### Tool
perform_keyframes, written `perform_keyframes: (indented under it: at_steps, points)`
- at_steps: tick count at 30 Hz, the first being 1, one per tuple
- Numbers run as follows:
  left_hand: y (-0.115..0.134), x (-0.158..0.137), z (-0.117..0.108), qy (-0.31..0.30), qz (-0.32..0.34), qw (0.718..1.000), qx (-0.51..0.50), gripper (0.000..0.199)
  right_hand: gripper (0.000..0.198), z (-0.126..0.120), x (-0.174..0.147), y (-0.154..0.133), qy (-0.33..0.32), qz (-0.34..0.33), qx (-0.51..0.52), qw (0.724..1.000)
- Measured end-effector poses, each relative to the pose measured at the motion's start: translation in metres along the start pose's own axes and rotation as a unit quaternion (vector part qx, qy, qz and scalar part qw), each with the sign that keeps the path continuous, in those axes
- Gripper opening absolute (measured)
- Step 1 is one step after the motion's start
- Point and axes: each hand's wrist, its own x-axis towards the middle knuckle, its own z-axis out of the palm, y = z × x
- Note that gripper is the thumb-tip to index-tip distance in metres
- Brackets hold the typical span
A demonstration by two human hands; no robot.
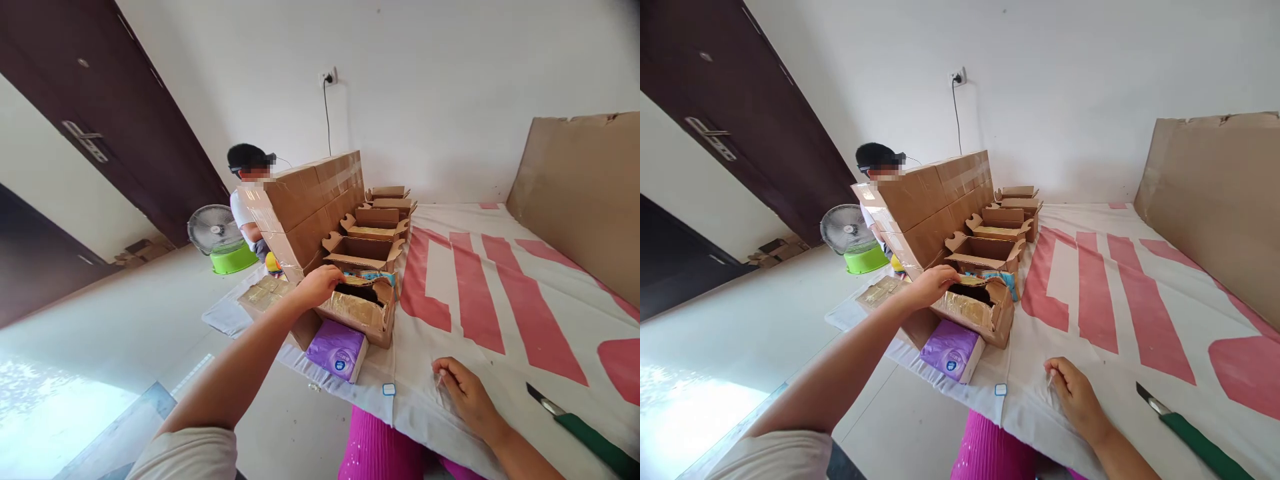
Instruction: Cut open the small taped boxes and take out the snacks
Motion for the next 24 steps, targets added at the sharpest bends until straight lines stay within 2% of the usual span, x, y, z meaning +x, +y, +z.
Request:
perform_keyframes:
  at_steps: [8,10,12,15,18,21,24]
  points:
    - [-0.011,0.012,0.012,-0.006,-0.041,0.999,-0.029,0.012,0.035,0.001,-0.001,0.003,-0.007,0.005,-0.017,1.0]
    - [-0.012,0.016,0.014,-0.014,-0.049,0.998,-0.037,0.014,0.034,0.001,-0.001,0.001,-0.005,0.005,-0.017,1.0]
    - [-0.011,0.019,0.015,-0.031,-0.044,0.997,-0.048,0.025,0.033,0.001,-0.001,-0.001,-0.003,0.005,-0.016,1.0]
    - [-0.007,0.024,0.012,-0.06,-0.017,0.996,-0.062,0.046,0.031,0.0,-0.001,-0.002,0.001,0.001,-0.014,1.0]
    - [-0.003,0.03,0.009,-0.099,0.049,0.992,-0.061,0.063,0.031,0.0,0.0,0.0,0.001,-0.001,-0.015,1.0]
    - [-0.002,0.035,0.008,-0.136,0.097,0.985,-0.044,0.063,0.032,0.001,0.0,0.003,-0.009,0.004,-0.015,1.0]
    - [-0.004,0.037,0.008,-0.155,0.106,0.982,-0.032,0.056,0.033,0.002,-0.002,0.006,-0.019,0.013,-0.013,1.0]
